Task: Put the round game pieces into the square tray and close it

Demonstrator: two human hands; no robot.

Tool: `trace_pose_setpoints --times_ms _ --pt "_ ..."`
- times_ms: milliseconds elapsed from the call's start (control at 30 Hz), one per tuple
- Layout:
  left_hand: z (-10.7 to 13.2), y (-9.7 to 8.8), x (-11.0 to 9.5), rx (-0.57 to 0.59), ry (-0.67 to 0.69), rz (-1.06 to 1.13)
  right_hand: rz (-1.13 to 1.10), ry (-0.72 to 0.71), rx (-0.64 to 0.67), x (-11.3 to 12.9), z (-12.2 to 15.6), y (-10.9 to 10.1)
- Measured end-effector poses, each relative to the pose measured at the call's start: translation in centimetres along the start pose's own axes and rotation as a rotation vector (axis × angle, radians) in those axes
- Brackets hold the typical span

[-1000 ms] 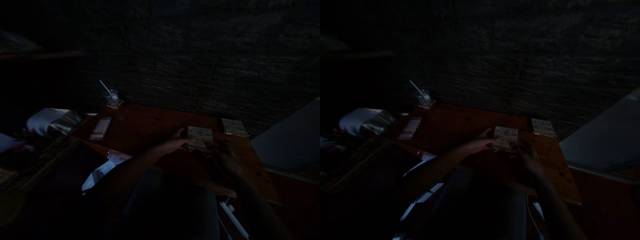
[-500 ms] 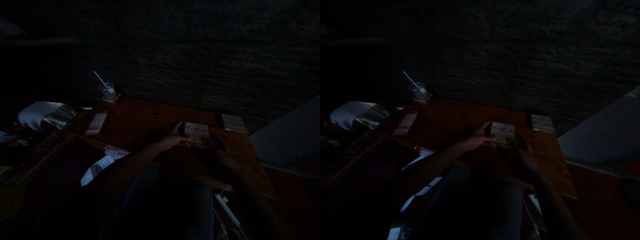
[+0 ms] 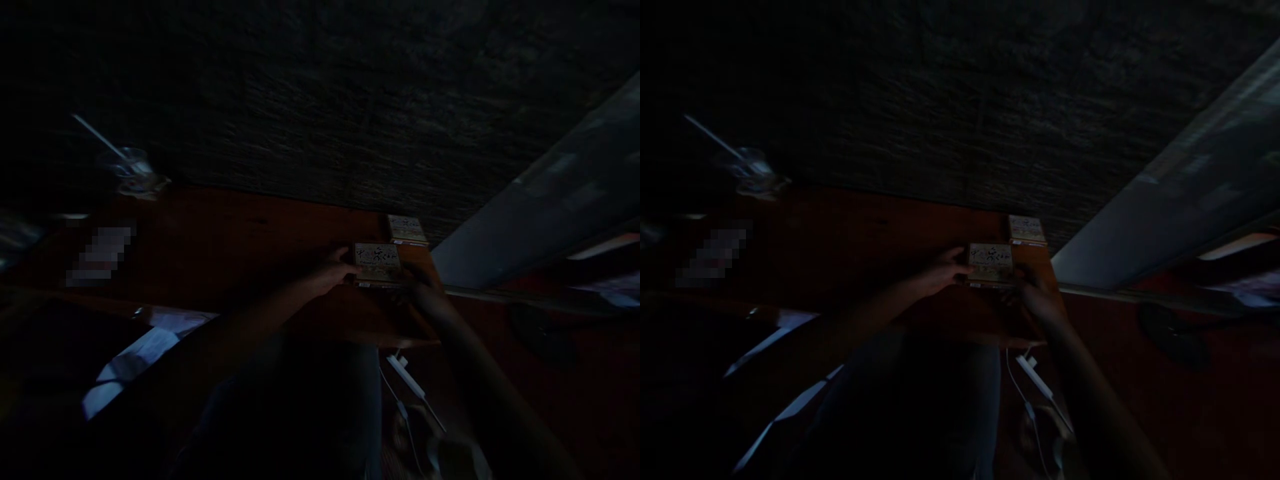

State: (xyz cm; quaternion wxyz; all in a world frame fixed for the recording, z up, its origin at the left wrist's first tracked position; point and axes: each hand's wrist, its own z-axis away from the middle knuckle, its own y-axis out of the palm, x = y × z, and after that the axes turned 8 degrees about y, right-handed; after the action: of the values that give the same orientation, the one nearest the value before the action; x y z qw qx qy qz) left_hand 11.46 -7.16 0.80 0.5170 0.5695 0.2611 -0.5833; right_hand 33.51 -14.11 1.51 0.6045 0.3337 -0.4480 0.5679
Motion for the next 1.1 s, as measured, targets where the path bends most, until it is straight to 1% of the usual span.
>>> trace_pose_setpoints --times_ms 100,233,333,467,633,733,833,967,1100 --pt "-0.8 2.1 0.6 -0.027 0.006 -0.053 0.026 -0.002 -0.074 -0.7 -0.4 -2.0" --pt "-1.9 4.8 1.2 -0.019 0.033 -0.124 0.075 -0.029 -0.142 -1.3 -0.6 -4.7" --pt "-2.8 6.3 1.7 -0.005 0.053 -0.182 0.126 -0.044 -0.171 -1.7 -0.8 -6.5" --pt "-4.2 7.8 2.0 -0.01 0.114 -0.285 0.204 -0.03 -0.234 -1.9 -1.6 -8.3" --pt "-5.9 8.9 2.0 0.001 0.231 -0.449 0.306 -0.042 -0.285 -1.3 -2.4 -9.9" --pt "-6.6 9.2 1.4 0.042 0.299 -0.549 0.363 -0.051 -0.29 -0.7 -2.7 -10.4" --pt "-6.8 9.4 0.5 0.103 0.354 -0.632 0.399 -0.053 -0.277 -0.4 -3.3 -10.7" --pt "-6.8 9.8 -0.6 0.178 0.383 -0.71 0.44 -0.056 -0.267 -0.5 -4.1 -10.9" --pt "-6.9 9.8 -0.8 0.235 0.381 -0.784 0.496 -0.065 -0.278 -0.7 -4.7 -11.0"
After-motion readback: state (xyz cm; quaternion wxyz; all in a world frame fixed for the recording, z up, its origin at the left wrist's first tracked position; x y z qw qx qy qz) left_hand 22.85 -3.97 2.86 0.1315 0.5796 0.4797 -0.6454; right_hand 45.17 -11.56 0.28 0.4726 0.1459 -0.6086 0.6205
